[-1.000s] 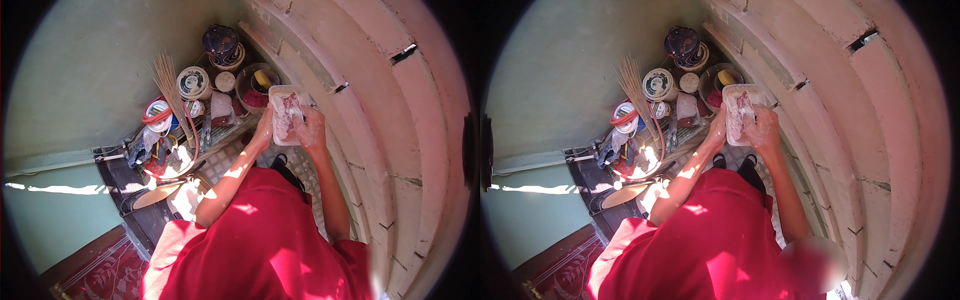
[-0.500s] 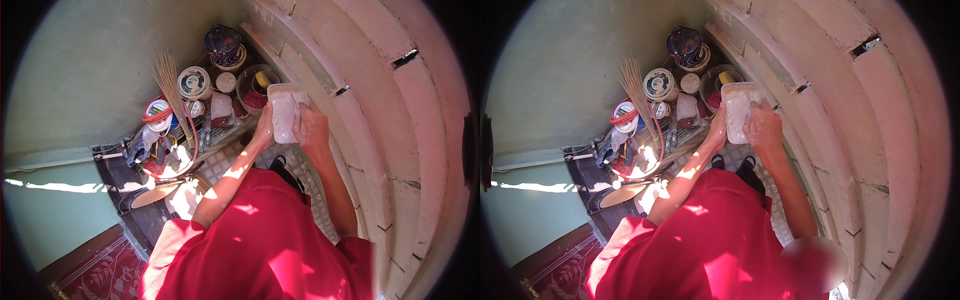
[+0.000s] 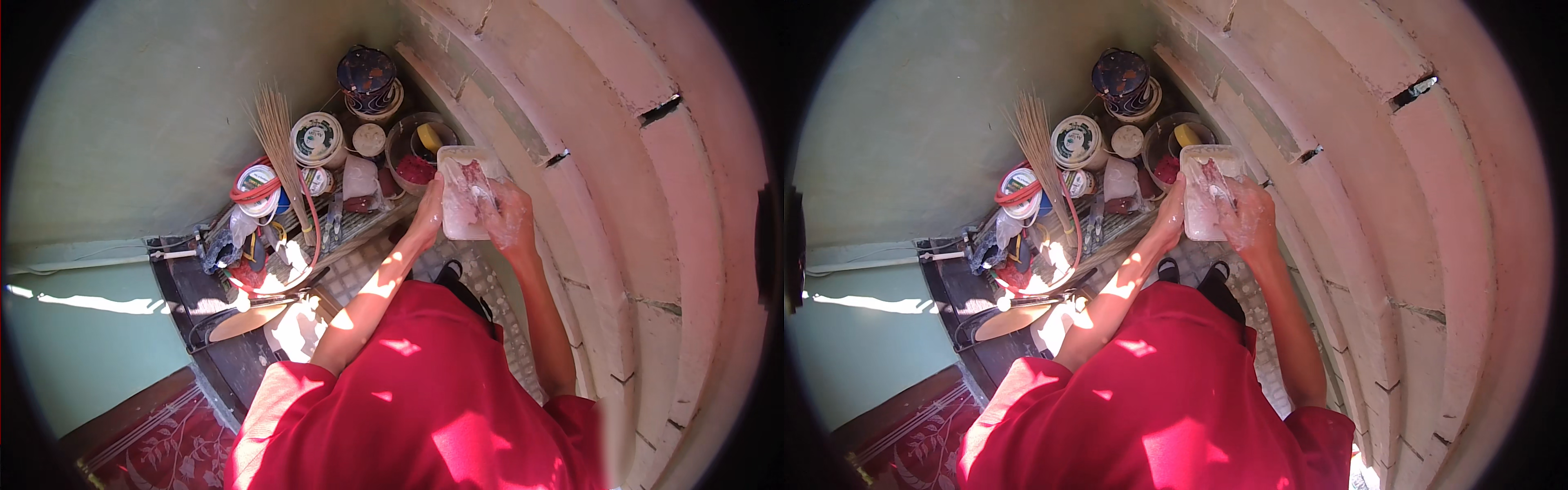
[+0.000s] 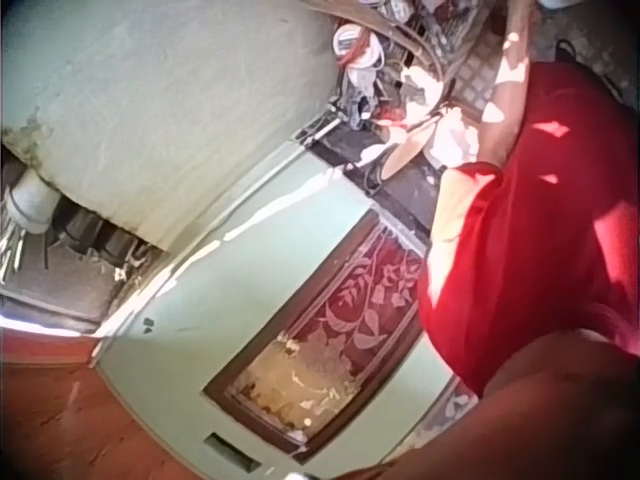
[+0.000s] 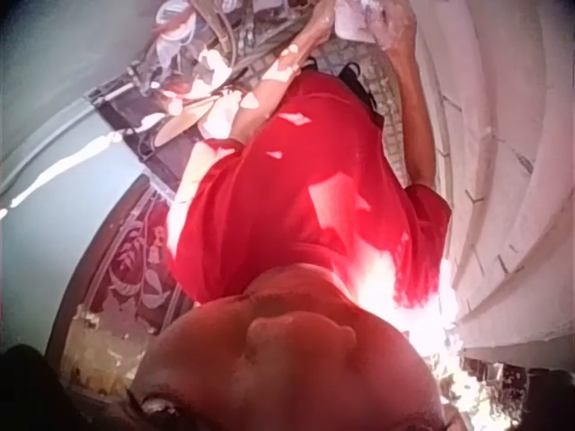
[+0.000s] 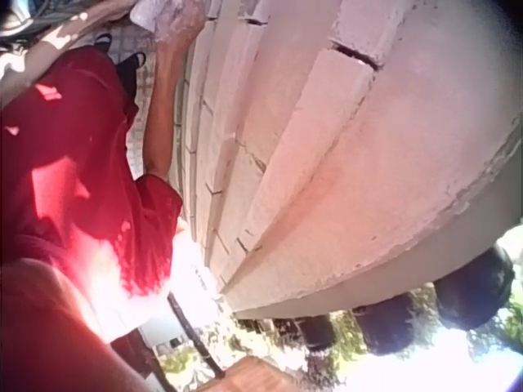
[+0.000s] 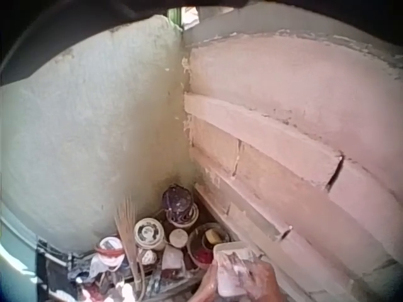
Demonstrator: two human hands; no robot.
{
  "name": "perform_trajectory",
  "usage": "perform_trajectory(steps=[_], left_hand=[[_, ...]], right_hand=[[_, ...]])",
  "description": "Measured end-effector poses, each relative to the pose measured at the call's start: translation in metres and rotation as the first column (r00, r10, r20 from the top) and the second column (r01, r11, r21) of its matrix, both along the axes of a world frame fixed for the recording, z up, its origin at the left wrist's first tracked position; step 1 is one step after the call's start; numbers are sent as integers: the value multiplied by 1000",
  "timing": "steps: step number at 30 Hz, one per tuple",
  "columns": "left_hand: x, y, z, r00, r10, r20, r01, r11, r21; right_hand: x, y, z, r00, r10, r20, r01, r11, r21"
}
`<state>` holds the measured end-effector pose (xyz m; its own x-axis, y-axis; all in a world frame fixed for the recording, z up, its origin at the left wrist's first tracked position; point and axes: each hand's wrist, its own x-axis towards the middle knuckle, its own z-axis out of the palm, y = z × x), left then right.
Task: Applying patching compound to fill cracks or holes in a textured wall using a small scraper tool.
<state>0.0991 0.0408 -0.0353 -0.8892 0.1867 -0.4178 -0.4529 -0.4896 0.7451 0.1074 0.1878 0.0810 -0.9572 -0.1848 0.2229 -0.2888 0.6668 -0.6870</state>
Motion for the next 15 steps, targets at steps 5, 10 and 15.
perform_trajectory(steps=[5,10,15], left_hand=[[-11,0,-14,1000,-3,-21,2,999,-39],[-11,3,9,1000,-3,0,3,999,-50],[-10,-4,10,1000,-5,-22,4,999,-41]], right_hand=[[-8,17,16,983,-13,182,42,986,-158],[-20,44,-6,940,-2,342,179,854,-488],[-18,48,1,901,57,429,233,773,-591]])
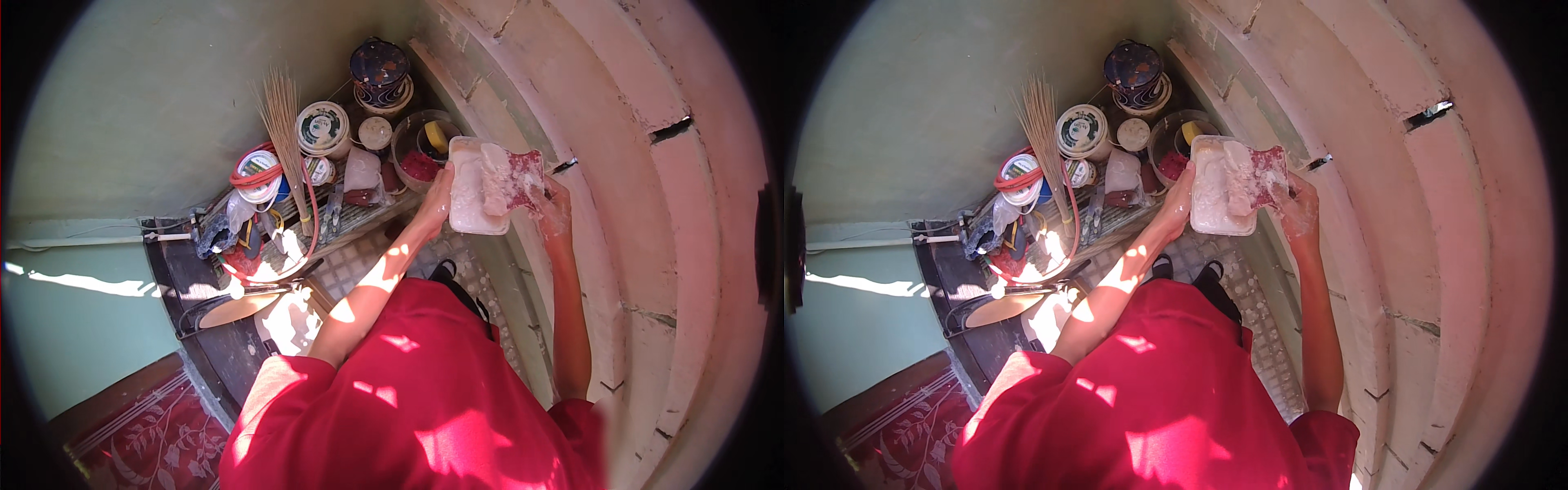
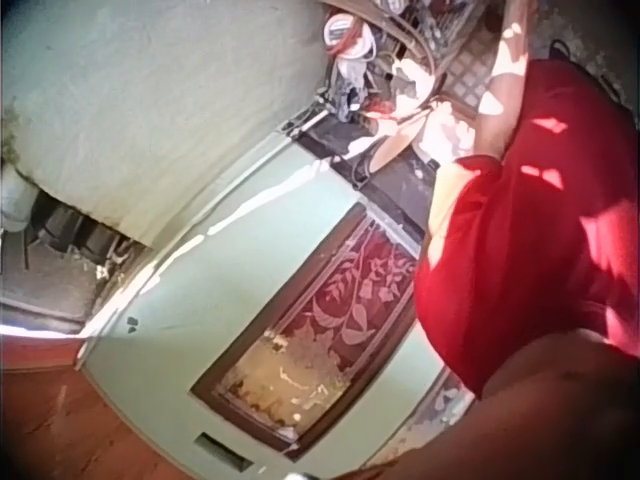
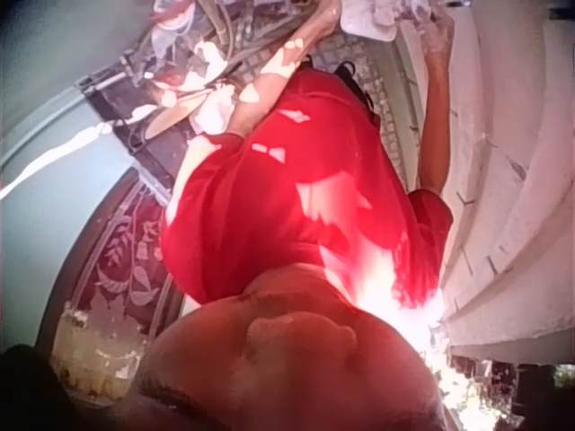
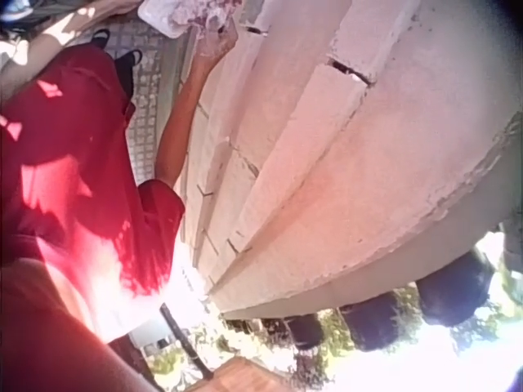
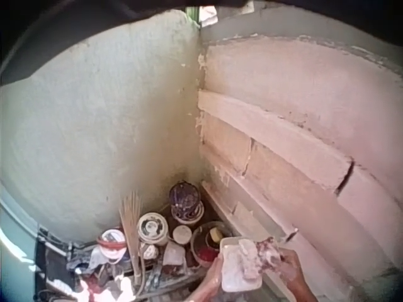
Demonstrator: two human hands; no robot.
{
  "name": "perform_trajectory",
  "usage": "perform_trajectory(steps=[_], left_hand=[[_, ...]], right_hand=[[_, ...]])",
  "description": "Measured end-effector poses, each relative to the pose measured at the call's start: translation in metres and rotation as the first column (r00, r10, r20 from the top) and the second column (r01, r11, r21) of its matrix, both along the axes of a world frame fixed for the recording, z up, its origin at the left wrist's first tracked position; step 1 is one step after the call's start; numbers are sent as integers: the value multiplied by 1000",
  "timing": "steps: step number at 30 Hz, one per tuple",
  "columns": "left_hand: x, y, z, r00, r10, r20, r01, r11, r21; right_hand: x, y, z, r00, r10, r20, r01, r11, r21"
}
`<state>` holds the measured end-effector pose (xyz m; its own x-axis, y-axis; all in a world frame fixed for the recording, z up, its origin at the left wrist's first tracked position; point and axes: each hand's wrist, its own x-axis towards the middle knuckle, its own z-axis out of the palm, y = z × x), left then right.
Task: Applying patching compound to fill cracks or holes in a textured wall using a small scraper tool.
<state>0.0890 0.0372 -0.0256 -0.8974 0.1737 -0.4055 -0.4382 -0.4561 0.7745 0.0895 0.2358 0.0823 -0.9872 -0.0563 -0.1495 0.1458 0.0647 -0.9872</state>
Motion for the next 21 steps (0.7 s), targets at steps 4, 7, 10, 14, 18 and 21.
perform_trajectory(steps=[4,7,10,14,18,21], left_hand=[[-3,2,-3,1000,4,11,-4,1000,1],[2,4,5,1000,4,14,-4,1000,-13],[-2,7,12,1000,5,23,-4,1000,-21],[-1,2,6,1000,-14,11,14,1000,-13],[-6,5,-2,1000,-24,5,24,1000,-20],[-7,2,-5,999,-35,10,36,999,-12]], right_hand=[[3,-1,1,998,-47,-48,58,963,263],[4,-9,5,944,102,-313,77,855,513],[3,-16,13,983,27,-182,66,871,487],[1,-15,10,981,-6,-194,91,897,433],[-6,5,-4,999,-36,-27,40,986,163],[-9,15,-3,1000,-8,17,10,996,-91]])
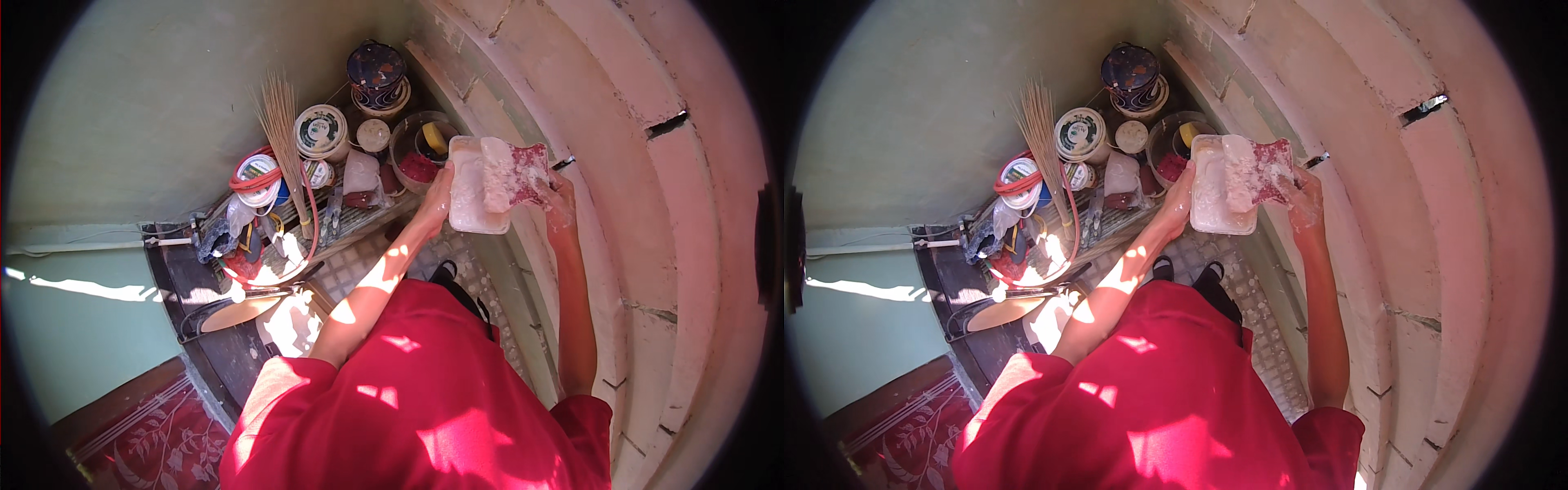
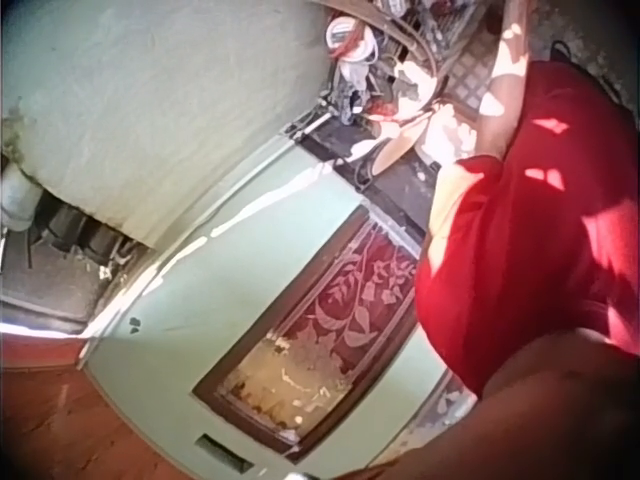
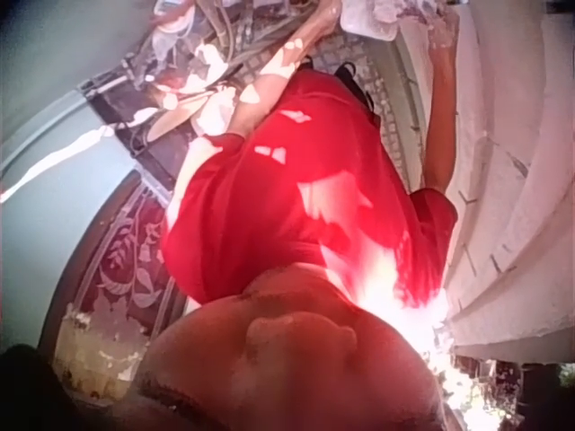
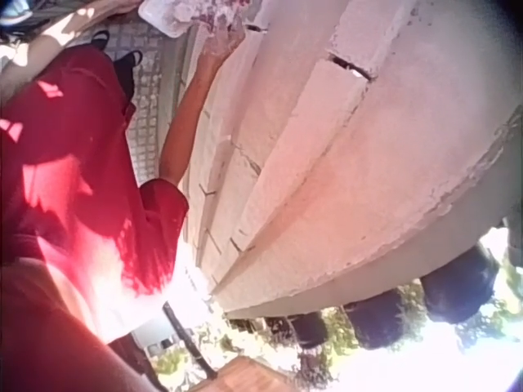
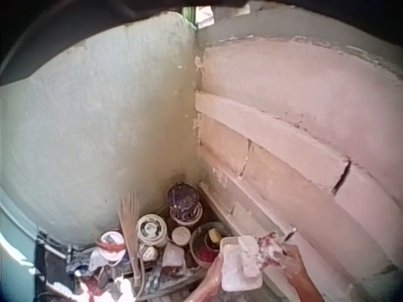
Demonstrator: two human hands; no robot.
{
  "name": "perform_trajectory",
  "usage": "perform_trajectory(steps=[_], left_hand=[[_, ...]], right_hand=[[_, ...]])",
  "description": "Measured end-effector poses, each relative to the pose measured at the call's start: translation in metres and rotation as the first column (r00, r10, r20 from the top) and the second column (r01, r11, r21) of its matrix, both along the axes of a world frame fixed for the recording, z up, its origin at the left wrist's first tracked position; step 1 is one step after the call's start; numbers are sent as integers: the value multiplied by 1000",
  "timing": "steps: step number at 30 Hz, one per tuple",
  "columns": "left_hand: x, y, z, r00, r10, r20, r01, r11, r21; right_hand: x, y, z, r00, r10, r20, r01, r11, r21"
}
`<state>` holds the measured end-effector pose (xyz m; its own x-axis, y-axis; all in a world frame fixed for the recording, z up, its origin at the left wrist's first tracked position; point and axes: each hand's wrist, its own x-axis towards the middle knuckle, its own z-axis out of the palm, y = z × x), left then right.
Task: Applying patching compound to fill cracks or holes in a textured wall using a small scraper tool.
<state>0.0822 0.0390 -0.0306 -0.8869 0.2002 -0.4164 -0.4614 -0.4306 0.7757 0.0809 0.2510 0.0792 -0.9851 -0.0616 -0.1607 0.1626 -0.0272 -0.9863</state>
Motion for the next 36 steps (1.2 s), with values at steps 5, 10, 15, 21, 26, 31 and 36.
perform_trajectory(steps=[5,10,15,21,26,31,36], left_hand=[[-3,0,-2,1000,-8,2,8,997,74],[-6,0,-3,1000,-8,-27,10,997,77],[-6,1,3,1000,-6,-7,7,997,82],[-7,0,6,1000,13,-15,-10,988,153],[-12,-7,7,1000,-6,-25,9,989,149],[-14,-11,15,1000,-7,-14,9,988,155],[-11,-19,8,999,36,20,-39,989,143]], right_hand=[[-3,6,19,987,69,147,-50,990,-132],[-8,7,25,992,115,55,-112,992,-52],[-7,-4,22,988,122,-100,-89,954,285],[-9,-13,33,983,121,-136,-61,922,382],[-22,5,30,984,135,-119,-116,981,154],[-36,8,52,992,124,-40,-127,986,-109],[-62,-12,83,978,42,-204,-38,999,26]])
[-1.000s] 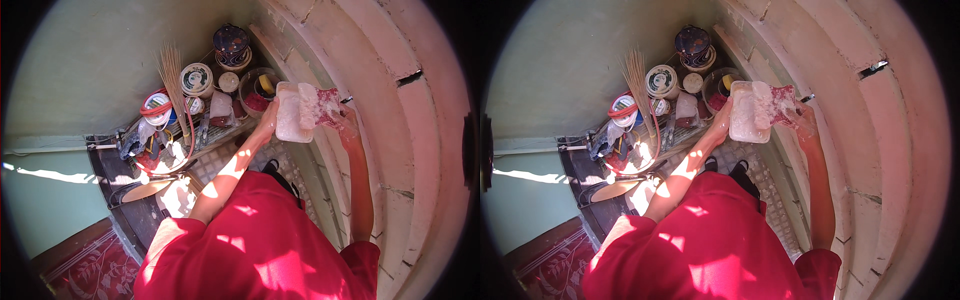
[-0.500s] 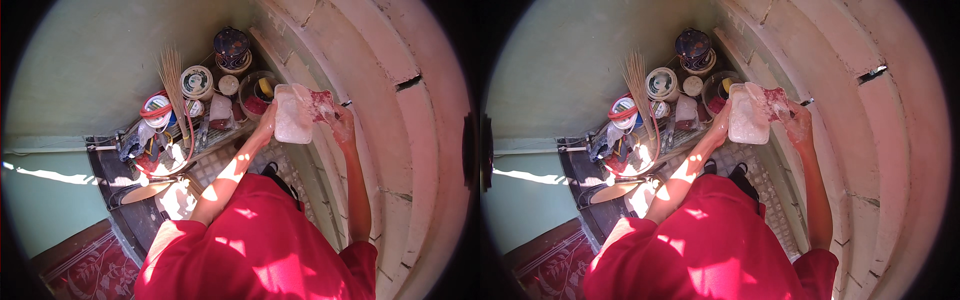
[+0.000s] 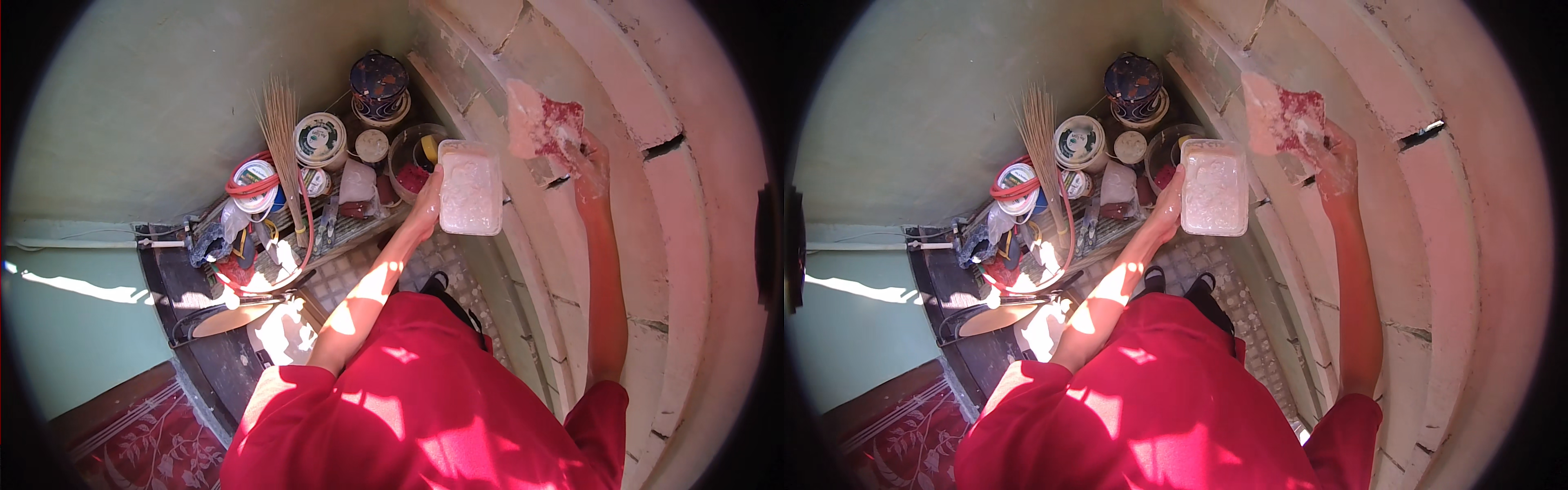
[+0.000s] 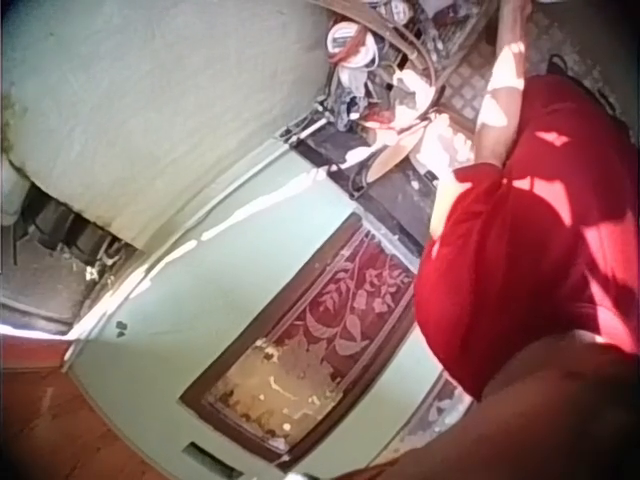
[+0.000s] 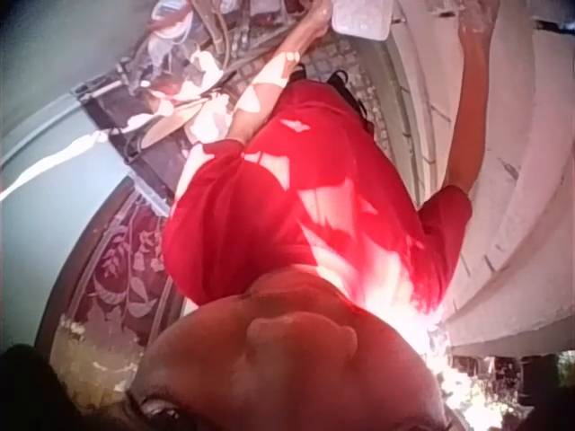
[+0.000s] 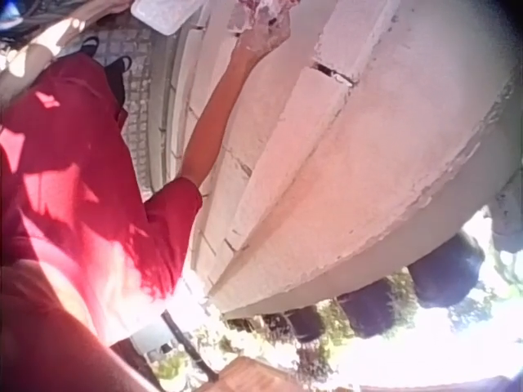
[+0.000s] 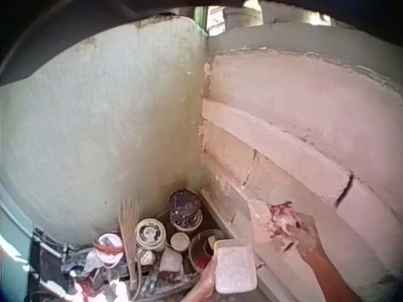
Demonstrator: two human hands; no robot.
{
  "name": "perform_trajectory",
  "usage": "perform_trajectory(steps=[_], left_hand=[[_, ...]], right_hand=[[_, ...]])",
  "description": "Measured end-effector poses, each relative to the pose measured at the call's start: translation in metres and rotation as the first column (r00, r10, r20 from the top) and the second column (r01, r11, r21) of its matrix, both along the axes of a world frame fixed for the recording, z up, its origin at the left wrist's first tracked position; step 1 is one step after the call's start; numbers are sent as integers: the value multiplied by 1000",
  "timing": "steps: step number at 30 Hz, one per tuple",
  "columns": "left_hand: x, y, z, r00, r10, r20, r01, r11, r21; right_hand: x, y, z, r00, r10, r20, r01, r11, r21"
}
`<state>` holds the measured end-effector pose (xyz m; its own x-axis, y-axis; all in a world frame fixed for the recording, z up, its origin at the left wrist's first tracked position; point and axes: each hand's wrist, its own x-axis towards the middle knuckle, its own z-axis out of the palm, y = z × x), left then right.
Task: Applying patching compound to fill cracks or holes in a textured wall using a small scraper tool.
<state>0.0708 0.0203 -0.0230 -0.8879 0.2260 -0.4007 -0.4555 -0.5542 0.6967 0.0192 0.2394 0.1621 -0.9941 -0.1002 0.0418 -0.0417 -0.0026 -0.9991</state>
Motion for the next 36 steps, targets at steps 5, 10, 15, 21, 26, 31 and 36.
perform_trajectory(steps=[5,10,15,21,26,31,36], left_hand=[[15,-14,-2,1000,-1,-4,1,1000,10],[34,-19,11,1000,22,20,-22,1000,-16],[55,-28,16,996,84,9,-83,996,-8],[66,-34,-17,993,117,1,-117,993,15],[70,-36,-28,990,141,24,-140,990,-22],[73,-39,-15,993,119,25,-120,992,26],[71,-43,-8,991,127,38,-129,990,51]], right_hand=[[-39,-16,30,836,-18,-548,380,739,556],[-81,-36,31,540,444,-715,541,467,699],[-120,-37,9,453,746,-487,672,73,737],[-151,-13,-4,306,916,-260,791,-93,604],[-156,-2,-20,426,878,-220,750,-206,628],[-138,0,-28,474,850,-229,732,-236,639],[-114,1,-30,597,782,-180,631,-319,708]])
